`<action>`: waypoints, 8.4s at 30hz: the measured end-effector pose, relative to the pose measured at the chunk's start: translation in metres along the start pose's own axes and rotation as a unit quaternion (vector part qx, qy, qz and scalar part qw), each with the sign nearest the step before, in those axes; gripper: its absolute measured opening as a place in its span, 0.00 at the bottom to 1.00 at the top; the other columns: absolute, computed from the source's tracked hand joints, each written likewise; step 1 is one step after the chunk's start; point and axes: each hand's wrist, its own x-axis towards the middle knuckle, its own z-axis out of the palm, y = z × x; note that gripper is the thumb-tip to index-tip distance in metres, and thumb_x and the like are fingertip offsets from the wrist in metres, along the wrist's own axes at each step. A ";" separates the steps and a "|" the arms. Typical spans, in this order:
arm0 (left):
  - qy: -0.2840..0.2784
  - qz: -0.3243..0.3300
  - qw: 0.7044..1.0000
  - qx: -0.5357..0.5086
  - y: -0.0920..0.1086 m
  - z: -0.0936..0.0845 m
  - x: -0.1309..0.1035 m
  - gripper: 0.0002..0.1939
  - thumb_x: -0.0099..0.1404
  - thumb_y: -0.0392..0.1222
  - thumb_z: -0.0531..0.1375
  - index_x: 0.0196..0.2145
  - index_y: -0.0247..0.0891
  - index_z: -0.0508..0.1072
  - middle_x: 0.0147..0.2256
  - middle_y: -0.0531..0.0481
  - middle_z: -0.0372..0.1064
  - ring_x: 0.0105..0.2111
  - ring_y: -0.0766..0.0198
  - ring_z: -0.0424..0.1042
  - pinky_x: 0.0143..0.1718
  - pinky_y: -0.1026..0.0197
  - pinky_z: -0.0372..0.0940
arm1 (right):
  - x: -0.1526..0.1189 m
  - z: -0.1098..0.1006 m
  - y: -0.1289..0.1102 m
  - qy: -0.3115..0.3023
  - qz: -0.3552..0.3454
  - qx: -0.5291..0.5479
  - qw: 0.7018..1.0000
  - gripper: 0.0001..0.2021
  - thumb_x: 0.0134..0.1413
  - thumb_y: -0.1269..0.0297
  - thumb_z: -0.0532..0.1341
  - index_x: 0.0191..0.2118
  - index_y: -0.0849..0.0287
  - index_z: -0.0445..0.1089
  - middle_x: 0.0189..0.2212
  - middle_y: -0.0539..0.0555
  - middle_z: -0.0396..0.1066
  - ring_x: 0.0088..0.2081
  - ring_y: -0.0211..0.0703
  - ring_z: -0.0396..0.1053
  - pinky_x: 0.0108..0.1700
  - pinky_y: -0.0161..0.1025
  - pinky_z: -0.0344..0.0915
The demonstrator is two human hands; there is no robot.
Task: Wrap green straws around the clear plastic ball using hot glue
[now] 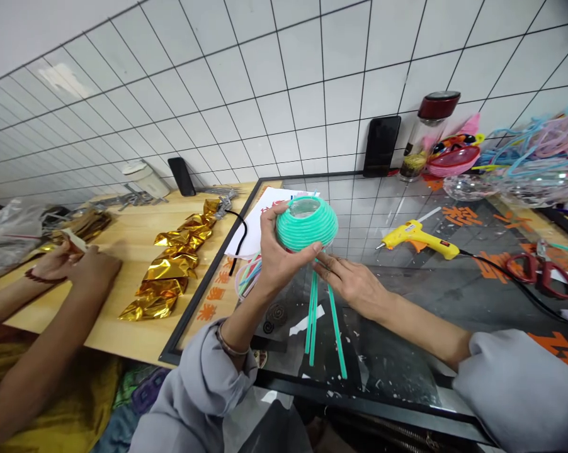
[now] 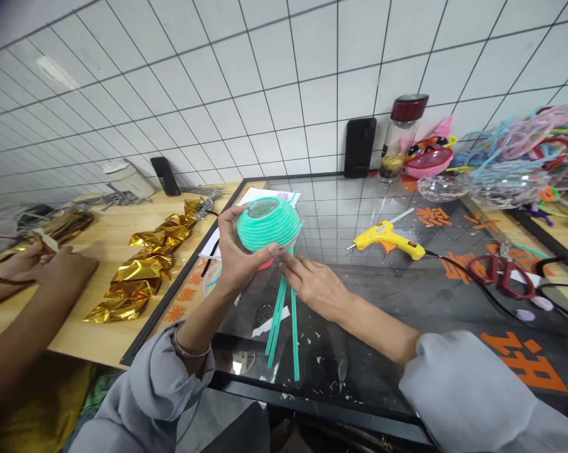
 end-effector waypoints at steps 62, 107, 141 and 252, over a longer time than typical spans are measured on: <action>-0.349 -0.025 0.936 0.019 0.015 0.010 -0.020 0.38 0.47 0.44 0.73 0.55 0.43 0.66 0.61 0.39 0.63 0.63 0.42 0.62 0.66 0.38 0.55 | -0.047 -0.085 0.035 0.206 0.282 -0.140 0.927 0.04 0.59 0.64 0.64 0.39 0.54 0.69 0.34 0.57 0.73 0.33 0.46 0.72 0.31 0.42 0.68; -0.359 -0.017 0.932 0.035 0.016 0.008 -0.018 0.38 0.48 0.43 0.71 0.56 0.45 0.66 0.60 0.40 0.64 0.64 0.40 0.61 0.66 0.36 0.56 | -0.047 -0.092 0.035 0.205 0.249 -0.121 0.939 0.04 0.58 0.65 0.63 0.40 0.55 0.69 0.34 0.58 0.75 0.32 0.46 0.74 0.29 0.39 0.69; -0.363 0.005 0.932 0.008 0.011 0.007 -0.019 0.38 0.49 0.42 0.72 0.57 0.44 0.65 0.60 0.40 0.63 0.64 0.41 0.61 0.66 0.37 0.56 | -0.050 -0.093 0.040 0.234 0.173 -0.134 0.947 0.13 0.54 0.72 0.66 0.45 0.59 0.68 0.34 0.56 0.72 0.31 0.43 0.71 0.27 0.36 0.65; -0.376 -0.022 0.926 -0.007 0.013 0.007 -0.018 0.38 0.49 0.44 0.71 0.57 0.43 0.64 0.63 0.38 0.59 0.65 0.39 0.58 0.66 0.35 0.53 | -0.051 -0.088 0.038 0.230 0.243 -0.068 0.940 0.08 0.58 0.65 0.66 0.39 0.57 0.67 0.33 0.53 0.67 0.31 0.42 0.69 0.30 0.38 0.66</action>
